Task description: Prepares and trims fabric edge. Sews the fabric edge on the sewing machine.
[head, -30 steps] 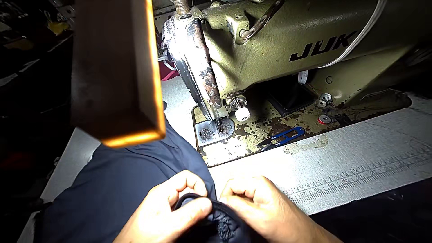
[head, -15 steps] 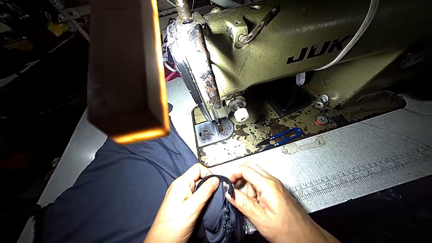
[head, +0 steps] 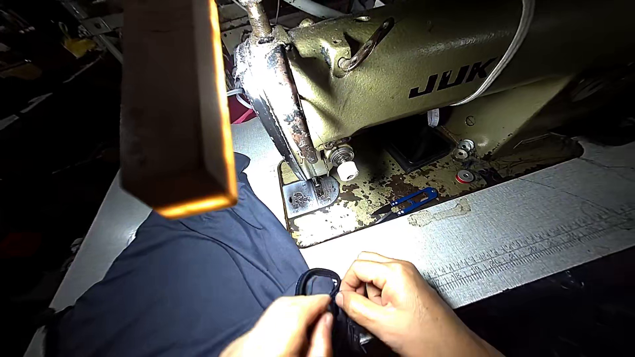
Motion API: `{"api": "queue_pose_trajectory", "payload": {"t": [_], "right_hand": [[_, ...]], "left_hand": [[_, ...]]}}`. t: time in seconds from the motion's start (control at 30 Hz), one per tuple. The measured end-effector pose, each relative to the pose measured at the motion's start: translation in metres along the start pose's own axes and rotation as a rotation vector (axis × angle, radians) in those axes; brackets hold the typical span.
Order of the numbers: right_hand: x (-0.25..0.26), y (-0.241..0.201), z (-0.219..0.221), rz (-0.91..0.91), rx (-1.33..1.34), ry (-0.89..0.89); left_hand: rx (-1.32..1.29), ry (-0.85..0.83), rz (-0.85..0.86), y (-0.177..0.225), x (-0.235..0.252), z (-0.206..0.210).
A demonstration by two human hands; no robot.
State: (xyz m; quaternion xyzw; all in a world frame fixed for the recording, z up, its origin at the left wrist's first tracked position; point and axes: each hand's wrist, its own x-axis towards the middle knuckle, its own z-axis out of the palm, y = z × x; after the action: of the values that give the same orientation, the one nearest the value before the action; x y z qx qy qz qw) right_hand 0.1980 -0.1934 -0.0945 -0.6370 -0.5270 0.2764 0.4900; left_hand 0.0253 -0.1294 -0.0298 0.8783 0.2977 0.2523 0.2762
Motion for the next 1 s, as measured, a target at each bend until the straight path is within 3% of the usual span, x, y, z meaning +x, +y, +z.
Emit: {"api": "queue_pose_trajectory", "payload": {"t": [0.07,0.2,0.3,0.37,0.43,0.57,0.73,0.8,0.9,1.0], "right_hand": [[0.000,-0.004,-0.004,-0.006,0.064,-0.060],[0.004,-0.007,-0.017,-0.119,0.125,-0.133],[0.017,0.010,-0.038,-0.217,-0.395,0.171],[0.029,0.025,-0.055,-0.153,-0.675,0.228],[0.037,0.042,-0.066,-0.062,-0.784,0.231],[0.040,0.057,-0.070,-0.093,-0.803,0.285],[0.033,0.040,-0.067,-0.088,-0.623,0.292],[0.021,0.023,-0.061,-0.029,-0.440,0.242],[0.003,-0.005,-0.054,0.055,-0.197,-0.038],[-0.003,-0.019,-0.047,-0.074,-0.246,-0.257]], "left_hand": [[0.048,-0.050,-0.031,0.000,-0.008,0.015],[-0.053,0.078,-0.032,-0.017,-0.017,0.040],[-0.371,0.162,-0.120,-0.023,-0.022,0.043],[-0.540,0.200,-0.260,-0.021,-0.023,0.041],[-0.632,0.176,-0.382,-0.017,-0.023,0.038],[-0.779,0.148,-0.512,-0.011,-0.021,0.034],[-0.889,0.120,-0.482,-0.013,-0.024,0.033],[-0.925,0.104,-0.454,-0.015,-0.026,0.032],[-0.907,0.084,-0.406,-0.017,-0.029,0.033],[-0.897,0.076,-0.380,-0.017,-0.030,0.033]]}}
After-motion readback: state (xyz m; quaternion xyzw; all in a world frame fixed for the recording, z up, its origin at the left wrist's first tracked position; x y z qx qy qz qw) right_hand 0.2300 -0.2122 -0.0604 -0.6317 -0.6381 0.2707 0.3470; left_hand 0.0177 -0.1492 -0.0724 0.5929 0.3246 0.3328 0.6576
